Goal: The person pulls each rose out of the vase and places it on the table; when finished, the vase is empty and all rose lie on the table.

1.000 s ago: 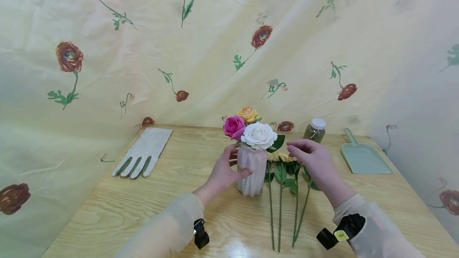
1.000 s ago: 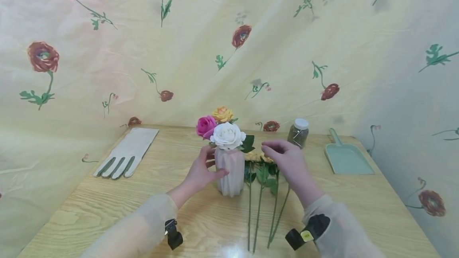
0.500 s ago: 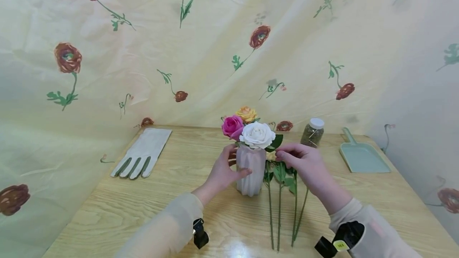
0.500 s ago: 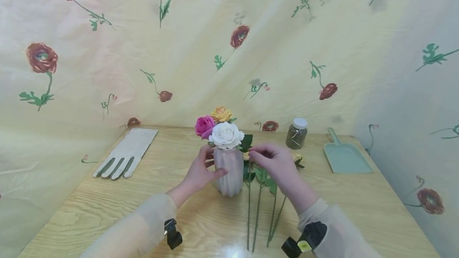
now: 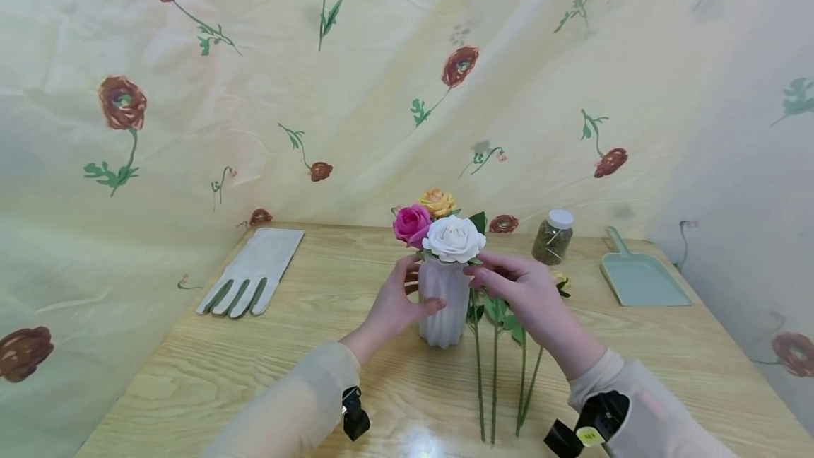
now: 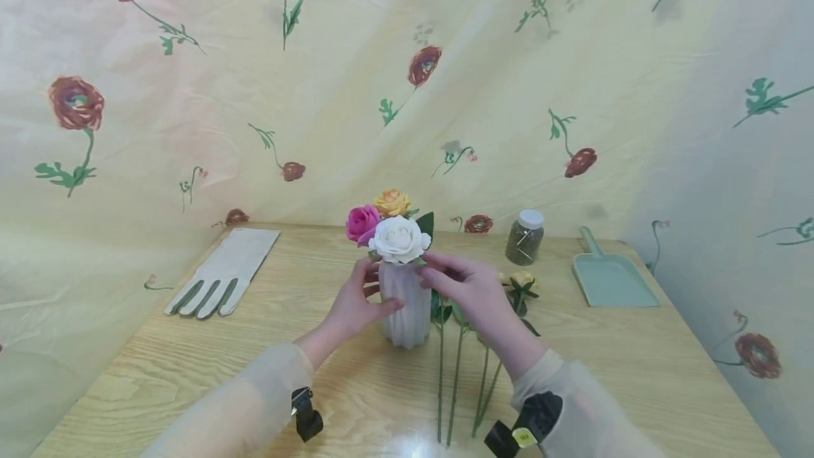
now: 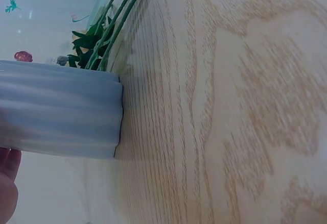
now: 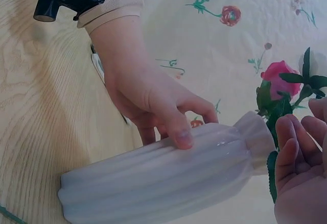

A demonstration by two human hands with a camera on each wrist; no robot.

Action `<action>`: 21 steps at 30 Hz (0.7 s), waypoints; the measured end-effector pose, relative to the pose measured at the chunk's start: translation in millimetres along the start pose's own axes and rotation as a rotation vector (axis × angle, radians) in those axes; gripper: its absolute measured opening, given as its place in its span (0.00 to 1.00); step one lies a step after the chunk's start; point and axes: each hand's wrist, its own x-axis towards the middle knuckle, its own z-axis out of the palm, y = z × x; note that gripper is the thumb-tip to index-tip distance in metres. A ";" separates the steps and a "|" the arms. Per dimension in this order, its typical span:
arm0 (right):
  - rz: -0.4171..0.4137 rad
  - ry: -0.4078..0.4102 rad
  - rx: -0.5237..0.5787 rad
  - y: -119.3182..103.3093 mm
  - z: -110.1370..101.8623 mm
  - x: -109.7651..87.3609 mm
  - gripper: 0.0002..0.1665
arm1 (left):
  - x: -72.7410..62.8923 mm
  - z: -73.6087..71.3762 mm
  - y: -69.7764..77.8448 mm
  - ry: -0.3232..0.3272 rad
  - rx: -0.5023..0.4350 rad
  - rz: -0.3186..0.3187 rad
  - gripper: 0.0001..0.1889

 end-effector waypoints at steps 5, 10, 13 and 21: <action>0.044 0.005 -0.056 -6.3 6.3 6.7 0.22 | 0.5 -0.8 0.7 -0.001 -0.005 -0.021 0.41; 0.059 0.031 -0.068 -10.4 12.7 13.6 0.19 | 0.9 -1.0 0.7 -0.001 0.000 -0.020 0.42; 0.042 0.060 -0.091 -12.0 16.0 16.7 0.16 | 1.4 -0.9 0.8 0.000 0.000 -0.010 0.42; -0.027 0.068 -0.099 -16.4 22.8 21.2 0.16 | 1.4 -1.0 0.0 -0.005 -0.010 -0.031 0.42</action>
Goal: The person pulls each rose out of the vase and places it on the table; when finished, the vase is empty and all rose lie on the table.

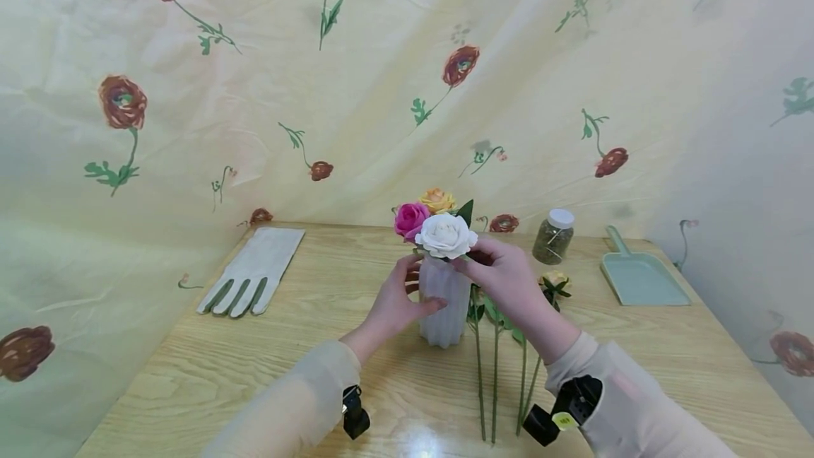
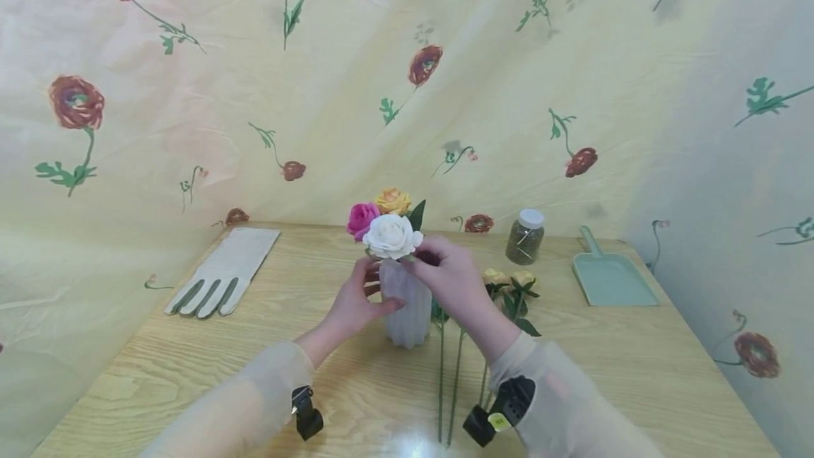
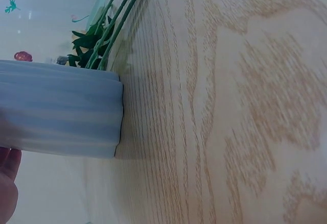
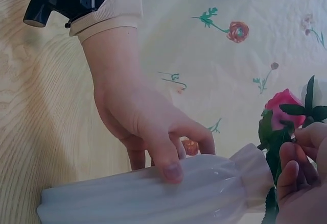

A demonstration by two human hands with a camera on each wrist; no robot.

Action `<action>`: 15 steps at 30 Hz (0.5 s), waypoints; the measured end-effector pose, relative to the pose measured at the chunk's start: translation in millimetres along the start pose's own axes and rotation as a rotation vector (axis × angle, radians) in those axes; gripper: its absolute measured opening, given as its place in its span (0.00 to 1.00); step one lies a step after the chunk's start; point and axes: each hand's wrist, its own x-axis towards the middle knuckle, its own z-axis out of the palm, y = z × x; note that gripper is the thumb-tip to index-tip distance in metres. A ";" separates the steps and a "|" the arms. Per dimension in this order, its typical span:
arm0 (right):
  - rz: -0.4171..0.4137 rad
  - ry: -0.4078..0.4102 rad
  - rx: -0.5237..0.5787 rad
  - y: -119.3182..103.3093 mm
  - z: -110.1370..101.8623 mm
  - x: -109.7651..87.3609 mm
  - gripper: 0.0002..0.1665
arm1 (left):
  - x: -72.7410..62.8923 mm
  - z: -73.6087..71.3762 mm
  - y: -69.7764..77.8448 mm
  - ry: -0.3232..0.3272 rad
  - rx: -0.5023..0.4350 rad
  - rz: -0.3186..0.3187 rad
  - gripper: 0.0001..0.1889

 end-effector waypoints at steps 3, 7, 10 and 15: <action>-0.028 -0.007 -0.030 -1.6 0.8 1.1 0.17 | 0.0 -0.4 -0.3 -0.002 -0.005 -0.013 0.42; -0.035 -0.002 -0.036 -3.8 3.4 3.8 0.19 | -0.4 -1.1 -0.2 0.000 -0.009 -0.014 0.42; -0.019 0.005 -0.033 -5.3 6.8 6.7 0.19 | -0.9 -1.3 0.4 0.000 -0.006 -0.019 0.42; 0.006 0.025 -0.068 -7.1 10.5 11.3 0.17 | -1.8 -1.1 2.5 0.001 0.011 -0.025 0.42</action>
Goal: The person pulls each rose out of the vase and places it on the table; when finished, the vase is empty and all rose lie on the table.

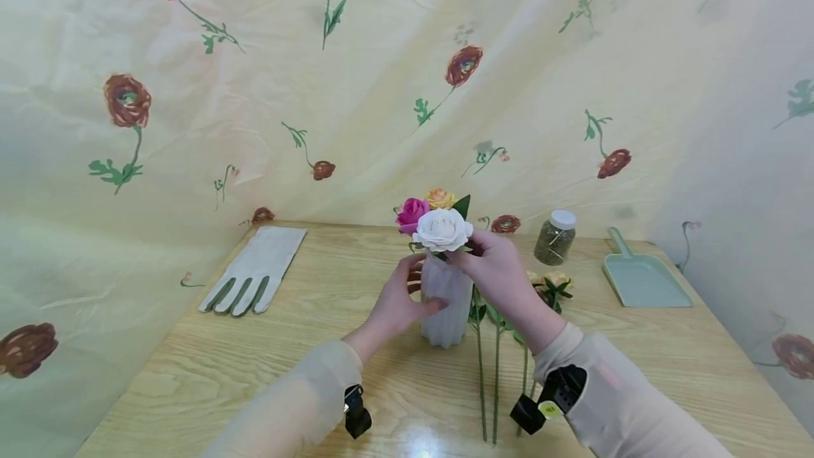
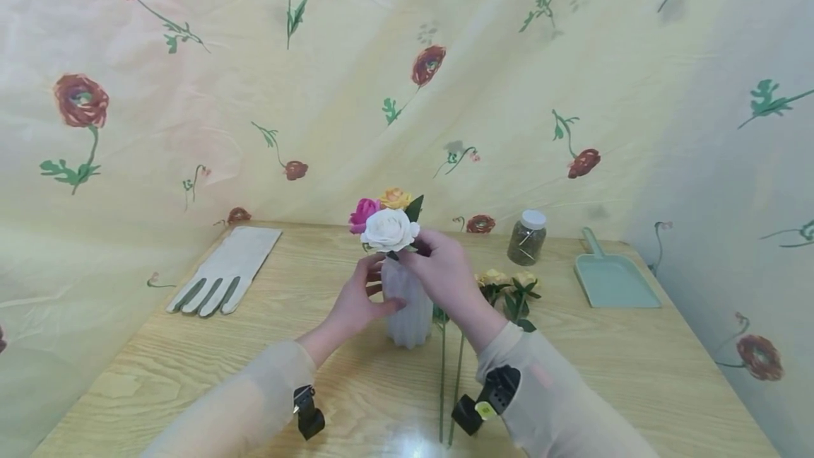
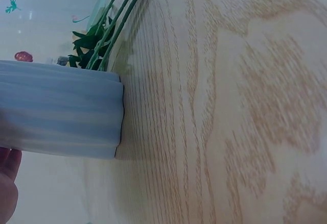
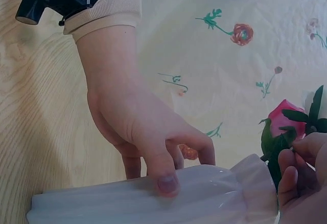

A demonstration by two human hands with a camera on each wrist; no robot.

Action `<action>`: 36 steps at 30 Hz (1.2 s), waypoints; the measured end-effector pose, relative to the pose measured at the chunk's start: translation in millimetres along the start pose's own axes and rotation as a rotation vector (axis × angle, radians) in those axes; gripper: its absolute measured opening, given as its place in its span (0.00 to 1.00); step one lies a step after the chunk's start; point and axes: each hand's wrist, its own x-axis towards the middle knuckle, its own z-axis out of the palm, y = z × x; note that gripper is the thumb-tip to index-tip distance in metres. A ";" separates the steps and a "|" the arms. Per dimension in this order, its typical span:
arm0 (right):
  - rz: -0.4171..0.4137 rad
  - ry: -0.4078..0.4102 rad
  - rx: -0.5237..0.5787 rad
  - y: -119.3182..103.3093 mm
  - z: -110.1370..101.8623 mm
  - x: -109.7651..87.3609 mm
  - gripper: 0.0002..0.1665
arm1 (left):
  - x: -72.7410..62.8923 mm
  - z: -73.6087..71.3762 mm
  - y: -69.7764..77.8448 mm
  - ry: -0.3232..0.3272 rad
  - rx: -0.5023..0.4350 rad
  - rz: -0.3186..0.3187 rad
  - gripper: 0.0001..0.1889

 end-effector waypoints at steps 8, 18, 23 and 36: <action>-0.011 -0.026 0.006 -1.8 -1.8 1.7 0.15 | 0.2 -0.5 1.5 -0.004 -0.007 0.016 0.41; 0.028 0.005 0.061 -15.3 -11.9 -0.1 0.19 | -1.0 0.1 2.1 0.007 -0.034 0.053 0.41; 0.029 0.054 0.051 -19.8 -23.5 1.0 0.20 | -0.2 0.4 0.5 0.009 -0.022 0.055 0.42; 0.043 0.191 0.316 -17.0 -37.1 3.4 0.05 | -0.1 1.9 -1.0 0.009 -0.018 0.086 0.40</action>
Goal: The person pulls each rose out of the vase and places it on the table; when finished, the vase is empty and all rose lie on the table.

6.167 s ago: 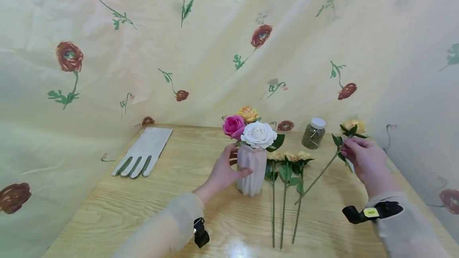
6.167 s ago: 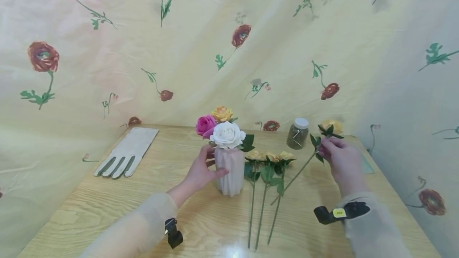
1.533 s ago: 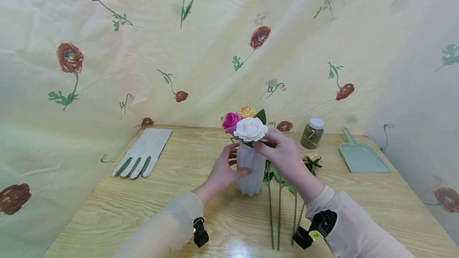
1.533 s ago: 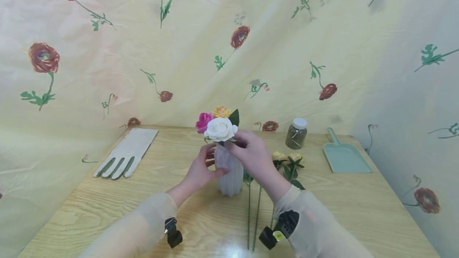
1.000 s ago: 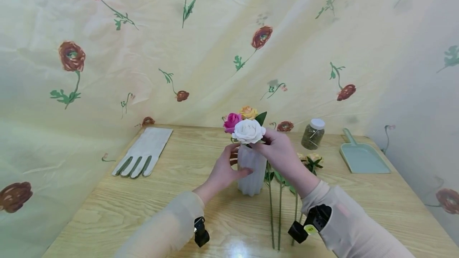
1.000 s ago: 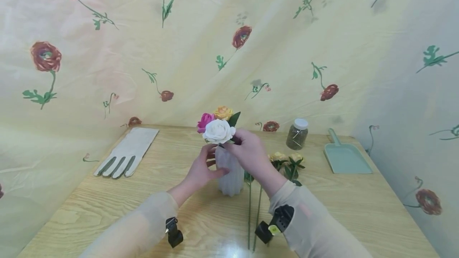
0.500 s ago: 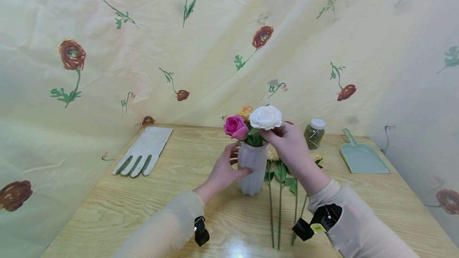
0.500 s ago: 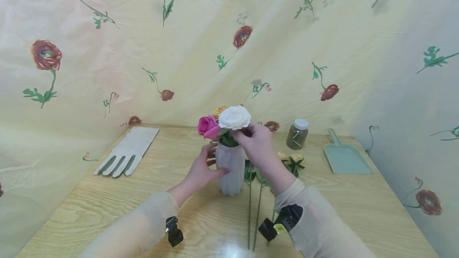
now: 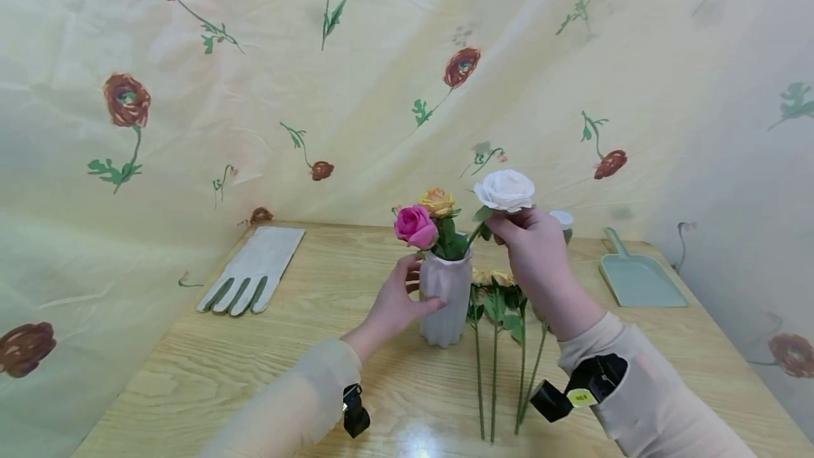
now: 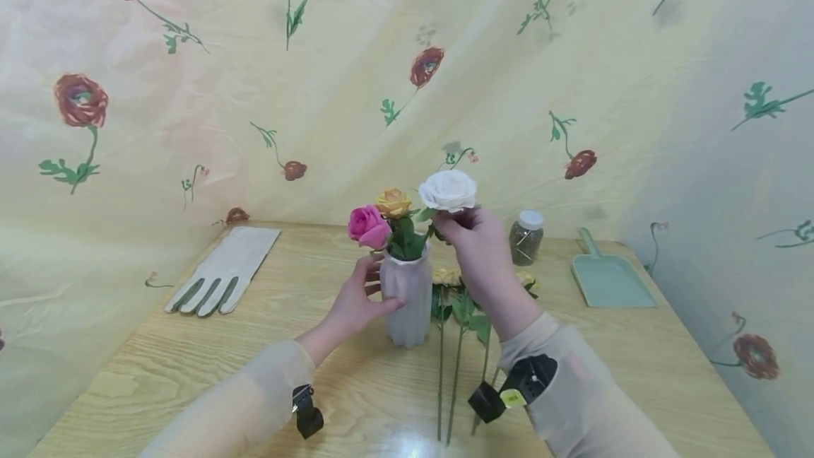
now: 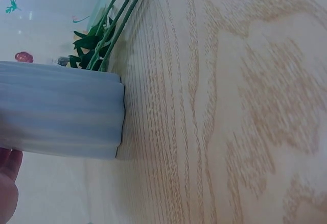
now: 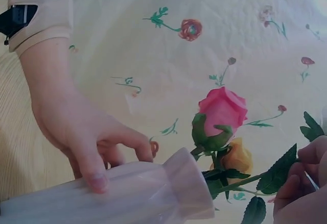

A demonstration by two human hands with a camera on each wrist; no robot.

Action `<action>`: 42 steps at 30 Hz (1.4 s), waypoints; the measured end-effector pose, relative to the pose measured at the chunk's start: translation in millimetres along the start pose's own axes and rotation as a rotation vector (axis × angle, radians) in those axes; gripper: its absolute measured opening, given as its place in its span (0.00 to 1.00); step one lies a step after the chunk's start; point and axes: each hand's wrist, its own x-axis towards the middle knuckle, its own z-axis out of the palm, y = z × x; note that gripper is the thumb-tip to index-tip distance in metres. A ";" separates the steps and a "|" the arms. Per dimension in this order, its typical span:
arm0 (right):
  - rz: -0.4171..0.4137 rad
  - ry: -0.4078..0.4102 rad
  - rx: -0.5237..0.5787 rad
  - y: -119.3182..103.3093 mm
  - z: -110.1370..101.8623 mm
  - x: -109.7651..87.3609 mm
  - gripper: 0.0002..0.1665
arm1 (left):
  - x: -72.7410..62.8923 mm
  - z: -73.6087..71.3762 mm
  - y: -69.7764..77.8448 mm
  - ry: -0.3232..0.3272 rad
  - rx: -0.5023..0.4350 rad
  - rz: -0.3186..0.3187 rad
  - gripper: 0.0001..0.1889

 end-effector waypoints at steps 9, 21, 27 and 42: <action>0.048 -0.066 0.229 -7.1 -8.4 -4.1 0.05 | 1.8 1.3 1.7 0.004 0.012 0.009 0.41; -0.031 -0.023 0.256 -7.2 -24.1 -3.4 0.09 | 1.6 2.0 1.5 0.004 0.006 0.009 0.40; -0.072 0.021 0.388 -8.5 -32.5 -5.2 0.07 | -0.1 2.3 -2.7 0.005 0.000 -0.015 0.40; 0.078 -0.043 0.592 -15.8 -45.0 -7.8 0.13 | -0.1 3.9 0.4 0.004 0.001 -0.044 0.43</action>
